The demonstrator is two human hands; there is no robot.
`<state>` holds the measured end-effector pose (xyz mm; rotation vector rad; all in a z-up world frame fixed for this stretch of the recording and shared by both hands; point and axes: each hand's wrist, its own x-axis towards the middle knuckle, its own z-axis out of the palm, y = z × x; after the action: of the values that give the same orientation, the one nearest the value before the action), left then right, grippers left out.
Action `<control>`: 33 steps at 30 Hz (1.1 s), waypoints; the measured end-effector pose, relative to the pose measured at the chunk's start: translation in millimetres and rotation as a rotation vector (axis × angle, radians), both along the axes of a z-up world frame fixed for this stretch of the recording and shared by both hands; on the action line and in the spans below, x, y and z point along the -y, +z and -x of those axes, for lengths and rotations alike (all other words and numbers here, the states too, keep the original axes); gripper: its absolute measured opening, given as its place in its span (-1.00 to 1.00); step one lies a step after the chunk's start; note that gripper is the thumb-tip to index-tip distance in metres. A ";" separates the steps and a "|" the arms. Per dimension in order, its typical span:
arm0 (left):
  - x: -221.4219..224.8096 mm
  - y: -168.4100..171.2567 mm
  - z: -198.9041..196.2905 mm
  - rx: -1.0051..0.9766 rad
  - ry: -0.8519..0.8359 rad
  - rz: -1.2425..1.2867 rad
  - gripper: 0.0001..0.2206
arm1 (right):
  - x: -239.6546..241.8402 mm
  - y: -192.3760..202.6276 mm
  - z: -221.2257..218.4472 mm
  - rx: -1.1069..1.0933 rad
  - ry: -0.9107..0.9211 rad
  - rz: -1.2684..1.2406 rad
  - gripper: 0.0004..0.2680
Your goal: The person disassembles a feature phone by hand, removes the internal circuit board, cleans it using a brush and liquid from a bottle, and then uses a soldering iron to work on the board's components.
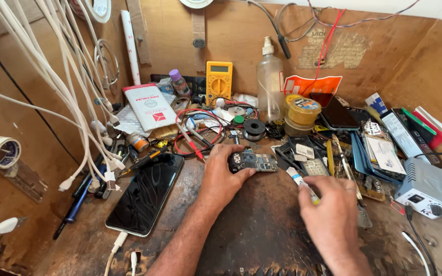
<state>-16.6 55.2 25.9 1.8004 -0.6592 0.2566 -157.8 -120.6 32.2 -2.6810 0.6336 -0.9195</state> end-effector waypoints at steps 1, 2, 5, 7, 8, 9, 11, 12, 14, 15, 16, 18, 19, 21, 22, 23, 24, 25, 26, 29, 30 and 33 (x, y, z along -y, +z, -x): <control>-0.9 0.0 0.9 0.020 -0.005 -0.015 -0.55 | -5.7 0.8 -0.8 -0.071 -0.026 0.076 -0.81; -2.1 -0.1 2.5 0.039 -0.011 -0.031 -0.55 | -8.7 2.0 0.0 -0.144 -0.052 0.151 -0.79; -2.5 2.8 7.1 0.070 -0.010 -0.110 -0.56 | -11.9 3.3 0.5 -0.095 0.025 0.061 -0.82; -1.0 4.6 9.0 0.102 -0.004 -0.152 -0.56 | -8.6 3.6 2.5 0.050 0.083 0.066 -0.82; -1.8 4.7 9.5 0.129 0.006 -0.164 -0.56 | -6.9 2.9 2.2 0.124 0.117 0.067 -0.82; -2.6 4.5 9.1 0.156 0.015 -0.176 -0.55 | 0.0 4.9 0.7 0.117 0.066 0.075 -0.83; -4.5 0.8 10.5 0.201 0.034 -0.216 -0.56 | 21.1 11.0 2.8 0.091 -0.031 0.087 -0.85; -2.7 1.1 8.9 0.232 0.039 -0.230 -0.56 | 30.0 12.9 4.1 0.096 -0.063 0.123 -0.86; -2.5 0.9 8.7 0.257 0.037 -0.277 -0.59 | 45.8 15.7 3.1 0.108 -0.128 0.197 -0.86; -2.3 1.0 8.8 0.271 0.037 -0.300 -0.60 | 51.6 15.4 3.4 0.077 -0.172 0.228 -0.84; -2.6 0.8 8.3 0.275 0.035 -0.302 -0.60 | 55.5 13.1 3.2 0.045 -0.211 0.257 -0.81; -2.1 -0.7 7.3 0.280 0.032 -0.305 -0.60 | 63.0 6.5 2.5 -0.007 -0.264 0.302 -0.78; -1.1 -2.0 7.2 0.276 0.019 -0.302 -0.60 | 66.6 2.2 1.8 -0.026 -0.279 0.318 -0.77; -1.5 -3.6 6.1 0.272 0.000 -0.305 -0.59 | 71.0 -7.8 -1.9 -0.052 -0.285 0.325 -0.77; -2.0 -4.3 6.1 0.277 -0.012 -0.298 -0.60 | 73.2 -11.5 -3.2 -0.060 -0.280 0.318 -0.78; -2.3 -5.0 6.7 0.282 -0.025 -0.291 -0.60 | 74.5 -14.3 -4.0 -0.068 -0.275 0.312 -0.79; -2.5 -5.1 6.7 0.289 -0.036 -0.282 -0.61 | 74.9 -15.0 -4.3 -0.059 -0.276 0.322 -0.79; -2.2 -4.9 6.7 0.301 -0.040 -0.282 -0.62 | 74.3 -14.2 -3.1 -0.050 -0.277 0.331 -0.80; -2.5 -5.2 7.4 0.311 -0.041 -0.283 -0.62 | 71.8 -13.0 -3.2 -0.042 -0.274 0.340 -0.80; -4.2 -6.1 8.8 0.315 -0.045 -0.277 -0.63 | 59.8 -5.5 -1.7 0.035 -0.266 0.374 -0.79; -4.7 -6.0 9.3 0.314 -0.045 -0.272 -0.64 | 53.5 -3.1 -3.7 0.082 -0.188 0.364 -0.83; -5.7 -4.5 10.8 0.352 -0.027 -0.243 -0.61 | 30.0 7.0 -8.6 0.208 0.025 0.309 -0.88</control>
<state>-27.4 60.8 21.5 1.9962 -0.9969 0.4999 -149.2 -150.7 39.2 -2.7902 0.4420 -1.3661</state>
